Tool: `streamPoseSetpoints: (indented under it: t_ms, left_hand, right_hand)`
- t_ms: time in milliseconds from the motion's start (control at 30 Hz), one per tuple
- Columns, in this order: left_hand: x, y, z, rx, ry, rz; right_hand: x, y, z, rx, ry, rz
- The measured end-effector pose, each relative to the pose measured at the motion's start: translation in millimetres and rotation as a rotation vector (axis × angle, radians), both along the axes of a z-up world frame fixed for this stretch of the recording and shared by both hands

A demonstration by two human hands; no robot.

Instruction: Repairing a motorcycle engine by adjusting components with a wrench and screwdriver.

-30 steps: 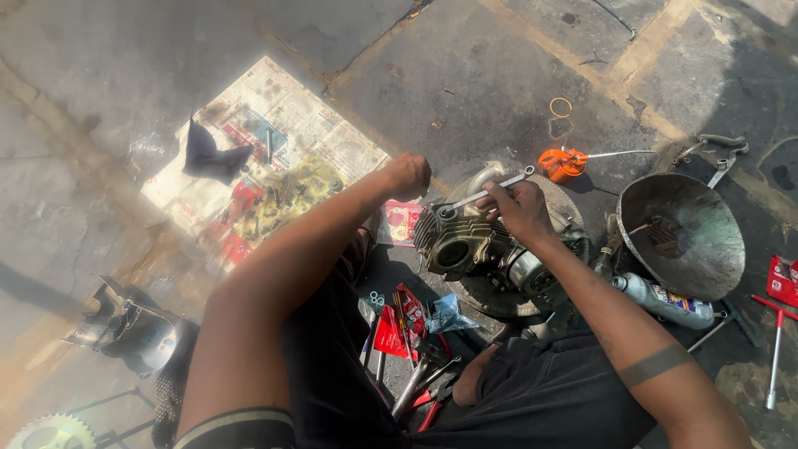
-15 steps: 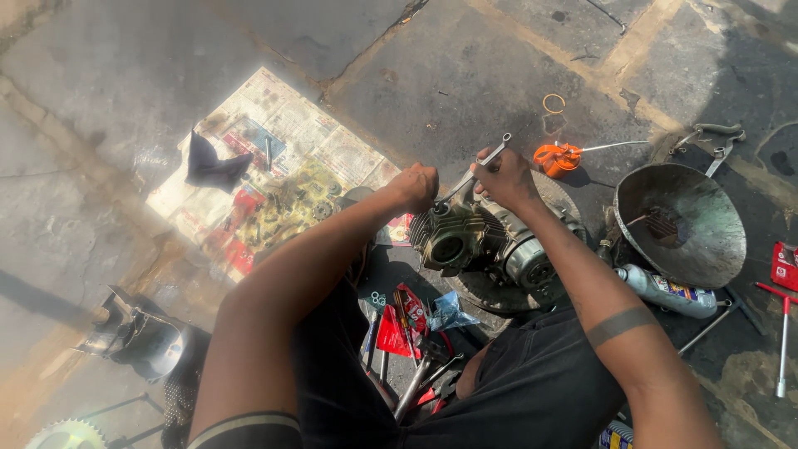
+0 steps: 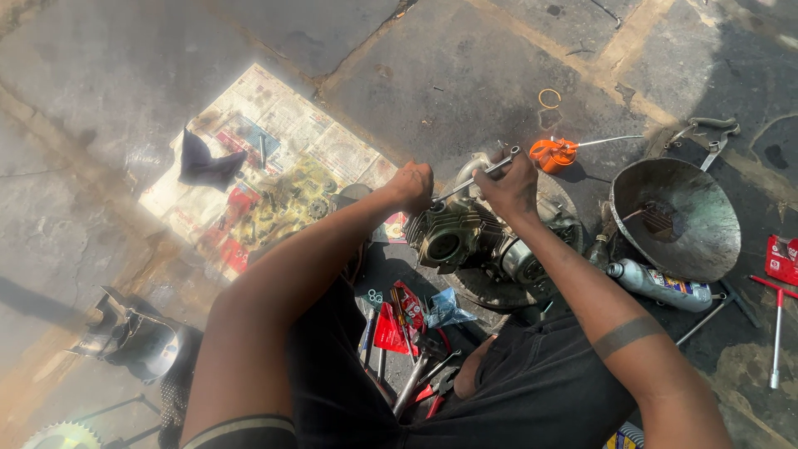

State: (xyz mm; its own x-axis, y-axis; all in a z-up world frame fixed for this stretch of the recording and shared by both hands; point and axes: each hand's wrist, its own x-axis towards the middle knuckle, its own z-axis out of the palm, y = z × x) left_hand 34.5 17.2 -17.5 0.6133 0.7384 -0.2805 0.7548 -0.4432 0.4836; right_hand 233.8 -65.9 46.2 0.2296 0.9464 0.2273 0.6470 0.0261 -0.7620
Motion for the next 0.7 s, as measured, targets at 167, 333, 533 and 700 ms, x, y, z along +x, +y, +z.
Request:
streamPoseSetpoints:
  t_ms: [167,333,533,700]
  left_hand:
    - [5,5,-8,-0.001,0.147,-0.040]
    - [4,0,17,0.141,0.321,-0.344]
    - [3,-7,12,-0.244,-0.027,0.255]
    - [-2,-19,38,-0.493,-0.150,0.507]
  right_hand:
    - [14,-3,6,-0.174,0.092,0.100]
    - [25,-9,5,-0.210,0.084,0.147]
    - [27,-12,7,-0.236,0.085,0.147]
    - [24,-10,9,-0.233,0.080,0.175]
